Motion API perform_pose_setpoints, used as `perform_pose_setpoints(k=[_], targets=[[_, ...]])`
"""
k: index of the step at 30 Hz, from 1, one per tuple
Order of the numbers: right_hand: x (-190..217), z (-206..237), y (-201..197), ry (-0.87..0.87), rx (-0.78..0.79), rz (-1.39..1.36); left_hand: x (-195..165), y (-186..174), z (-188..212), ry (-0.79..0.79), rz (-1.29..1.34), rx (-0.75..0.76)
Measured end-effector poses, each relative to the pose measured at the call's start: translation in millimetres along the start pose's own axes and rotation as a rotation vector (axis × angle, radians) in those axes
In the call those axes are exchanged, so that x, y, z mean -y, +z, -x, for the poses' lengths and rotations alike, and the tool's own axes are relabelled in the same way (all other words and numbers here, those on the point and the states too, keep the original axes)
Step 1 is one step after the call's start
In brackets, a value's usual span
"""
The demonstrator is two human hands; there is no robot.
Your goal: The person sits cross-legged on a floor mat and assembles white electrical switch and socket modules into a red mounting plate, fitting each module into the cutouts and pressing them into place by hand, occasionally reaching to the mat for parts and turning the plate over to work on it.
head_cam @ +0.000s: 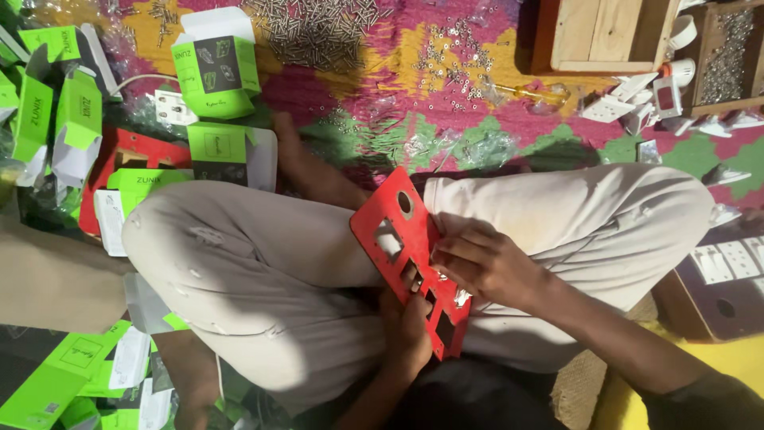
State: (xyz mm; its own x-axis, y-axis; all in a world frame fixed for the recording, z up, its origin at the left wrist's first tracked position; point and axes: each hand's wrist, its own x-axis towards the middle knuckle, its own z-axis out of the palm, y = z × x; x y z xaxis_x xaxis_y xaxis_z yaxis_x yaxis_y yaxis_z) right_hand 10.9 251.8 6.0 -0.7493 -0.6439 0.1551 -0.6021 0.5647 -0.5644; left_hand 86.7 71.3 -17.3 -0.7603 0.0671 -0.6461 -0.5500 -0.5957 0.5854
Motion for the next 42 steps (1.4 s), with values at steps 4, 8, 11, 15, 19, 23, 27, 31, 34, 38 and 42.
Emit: perform_pose_setpoints(k=[4, 8, 11, 15, 19, 23, 27, 31, 34, 38, 42], targets=[[-3, 2, -5, -0.105, 0.112, 0.1, 4, -5, -3, -0.106, 0.057, 0.008], [-12, 1, -7, -0.16, 0.164, 0.04, 13, -1, -8, -0.199, 0.074, -0.1], [-17, 1, -7, -0.182, 0.179, 0.003, 8, 1, -8, -0.149, 0.027, -0.028], [-17, 8, -17, -0.158, 0.161, -0.086, -9, 13, -6, -0.149, -0.049, -0.014], [-6, 12, -25, 0.079, 0.003, -0.221, -20, 28, -4, -0.071, -0.012, 0.067], [13, 8, -18, 0.089, 0.024, 0.008, -22, 28, 0, 0.037, -0.138, 0.067], [16, 7, -19, -0.076, -0.069, 0.083, -13, 24, -1, -0.07, -0.107, -0.013], [20, 1, -21, 0.071, -0.099, 0.144, -7, 25, -1, 0.061, -0.223, -0.004], [28, -6, -17, 0.017, -0.068, 0.151, -7, 23, -2, 0.055, -0.215, 0.037], [29, -6, -23, -0.138, -0.056, 0.103, -9, 23, -2, 0.123, -0.311, 0.018], [13, -6, -31, 0.099, -0.145, 0.038, -13, 24, -1, 0.111, -0.256, 0.065]])
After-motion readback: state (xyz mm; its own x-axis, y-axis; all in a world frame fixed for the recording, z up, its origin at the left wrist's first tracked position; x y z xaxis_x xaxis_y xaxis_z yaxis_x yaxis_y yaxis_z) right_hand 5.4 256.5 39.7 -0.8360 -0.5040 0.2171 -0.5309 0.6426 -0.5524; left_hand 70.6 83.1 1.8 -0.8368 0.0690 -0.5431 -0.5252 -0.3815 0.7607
